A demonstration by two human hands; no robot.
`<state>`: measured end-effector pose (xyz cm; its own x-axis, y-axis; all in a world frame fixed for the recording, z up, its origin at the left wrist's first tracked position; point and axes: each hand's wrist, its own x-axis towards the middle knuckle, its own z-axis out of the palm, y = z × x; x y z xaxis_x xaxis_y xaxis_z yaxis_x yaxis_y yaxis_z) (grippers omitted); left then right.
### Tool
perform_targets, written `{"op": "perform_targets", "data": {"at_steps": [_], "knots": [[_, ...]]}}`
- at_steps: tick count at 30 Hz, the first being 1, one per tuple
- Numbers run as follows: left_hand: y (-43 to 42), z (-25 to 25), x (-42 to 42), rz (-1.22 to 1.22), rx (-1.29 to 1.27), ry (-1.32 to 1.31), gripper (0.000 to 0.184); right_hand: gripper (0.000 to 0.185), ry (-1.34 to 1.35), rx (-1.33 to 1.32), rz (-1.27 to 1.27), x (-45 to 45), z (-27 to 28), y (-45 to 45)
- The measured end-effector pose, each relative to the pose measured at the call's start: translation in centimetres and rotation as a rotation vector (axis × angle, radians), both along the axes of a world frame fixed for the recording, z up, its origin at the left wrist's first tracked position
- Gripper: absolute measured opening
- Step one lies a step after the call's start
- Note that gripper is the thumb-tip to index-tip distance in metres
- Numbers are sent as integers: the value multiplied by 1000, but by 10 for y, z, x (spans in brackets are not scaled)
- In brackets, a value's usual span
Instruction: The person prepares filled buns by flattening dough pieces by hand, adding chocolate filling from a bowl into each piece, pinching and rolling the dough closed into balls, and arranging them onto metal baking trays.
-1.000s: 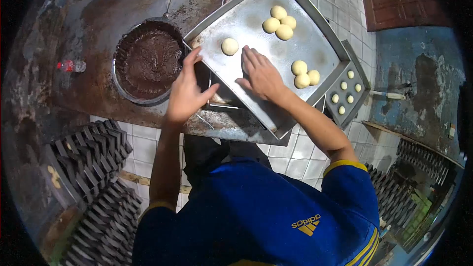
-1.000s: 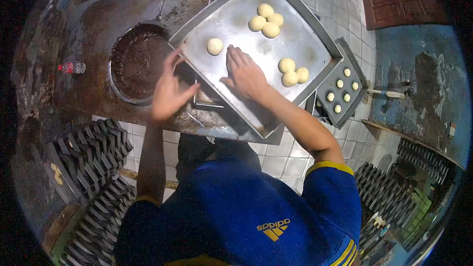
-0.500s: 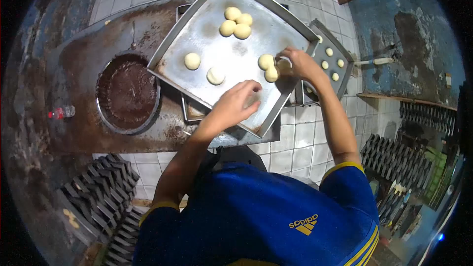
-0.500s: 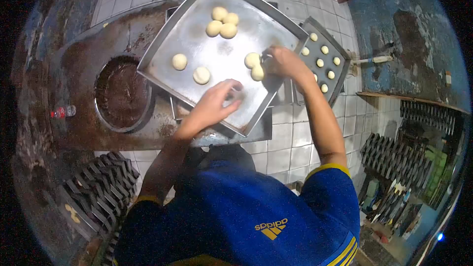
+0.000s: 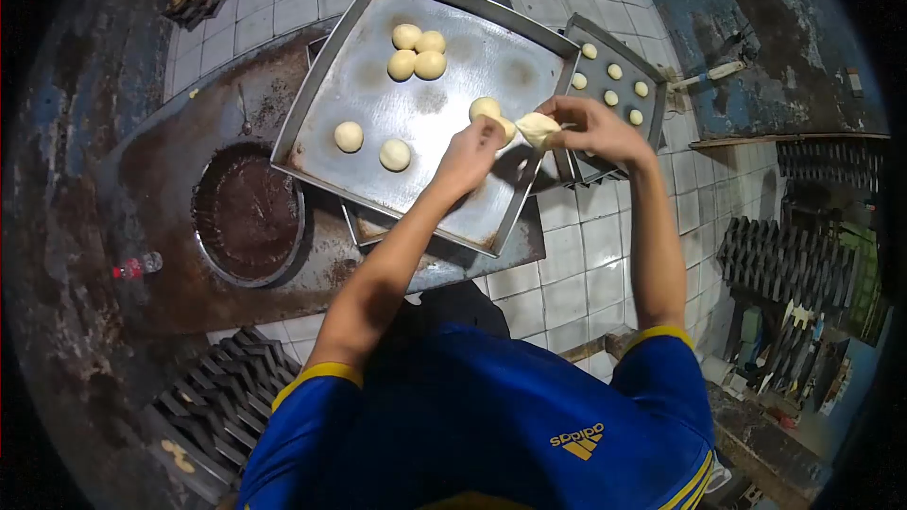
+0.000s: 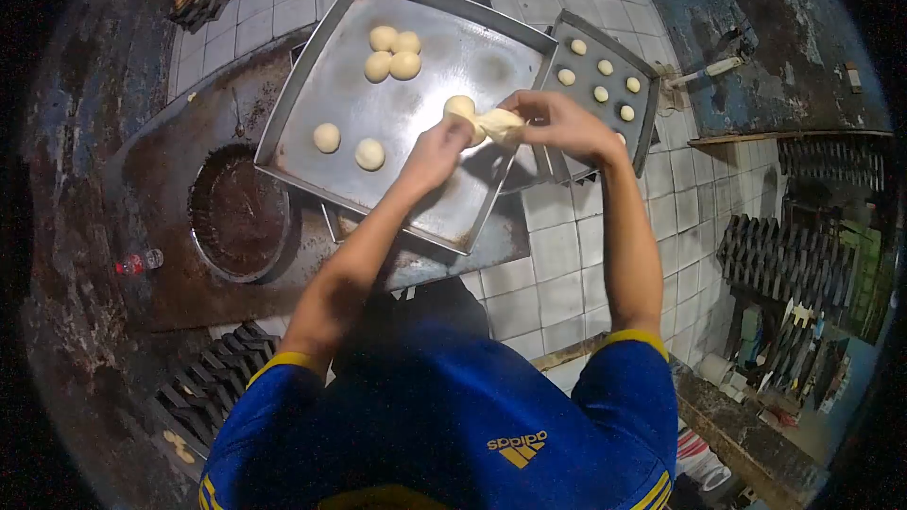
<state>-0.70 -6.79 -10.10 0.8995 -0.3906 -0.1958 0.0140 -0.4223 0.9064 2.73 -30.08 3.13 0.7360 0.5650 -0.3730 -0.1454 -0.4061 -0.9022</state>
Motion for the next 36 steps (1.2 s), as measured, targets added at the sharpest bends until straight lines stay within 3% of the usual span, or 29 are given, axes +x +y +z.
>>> {"op": "perform_targets", "data": {"at_steps": [2,3,4,6,8,10,12,14,15,16,18,20,23,26,27,28,30,32,33,34,36], "knots": [[8,30,-9,364,-781,243,42,40,-128,79,-253,-37,8,37],[13,67,-19,450,-855,189,51,36,-199,60,-311,-49,3,57],[25,76,-22,456,-850,189,51,32,-269,40,-367,-60,-3,79],[52,83,-30,506,-656,-79,50,26,-338,70,-512,-82,-16,129],[81,90,-39,594,-656,-86,51,26,-278,254,-563,-99,-5,182],[119,104,-49,731,-706,-125,53,24,-282,506,-497,-108,-2,225],[153,112,-62,766,-742,-98,57,21,-386,528,-489,-115,3,272],[183,127,-74,808,-780,-121,60,19,-408,393,-710,-122,2,322],[200,129,-76,919,-903,1,63,18,-418,470,-756,-125,7,345],[225,130,-88,731,-1116,107,66,18,-418,471,-744,-127,13,361],[266,138,-104,514,-1143,88,72,19,-366,507,-732,-133,21,390],[292,147,-121,530,-1203,9,62,18,-329,584,-649,-137,24,412],[331,131,-134,614,-998,-164,35,17,-359,561,-612,-146,26,447],[362,132,-149,741,-1066,-125,34,30,-239,511,-558,-163,34,469],[371,141,-158,666,-1333,24,38,30,-221,503,-558,-170,44,476],[385,138,-159,642,-1330,66,46,32,-138,492,-470,-178,57,482],[396,82,-163,486,-990,-134,41,31,32,452,-262,-188,63,480],[394,41,-190,362,-801,-215,39,27,-452,154,-193,-193,38,485],[392,38,-202,325,-752,-234,42,26,-524,-85,-146,-194,40,483],[392,48,-209,298,-652,-312,45,29,-487,-67,-187,-196,19,478],[406,25,-222,247,-678,-169,42,35,-343,-88,-262,-199,-39,462]]}}
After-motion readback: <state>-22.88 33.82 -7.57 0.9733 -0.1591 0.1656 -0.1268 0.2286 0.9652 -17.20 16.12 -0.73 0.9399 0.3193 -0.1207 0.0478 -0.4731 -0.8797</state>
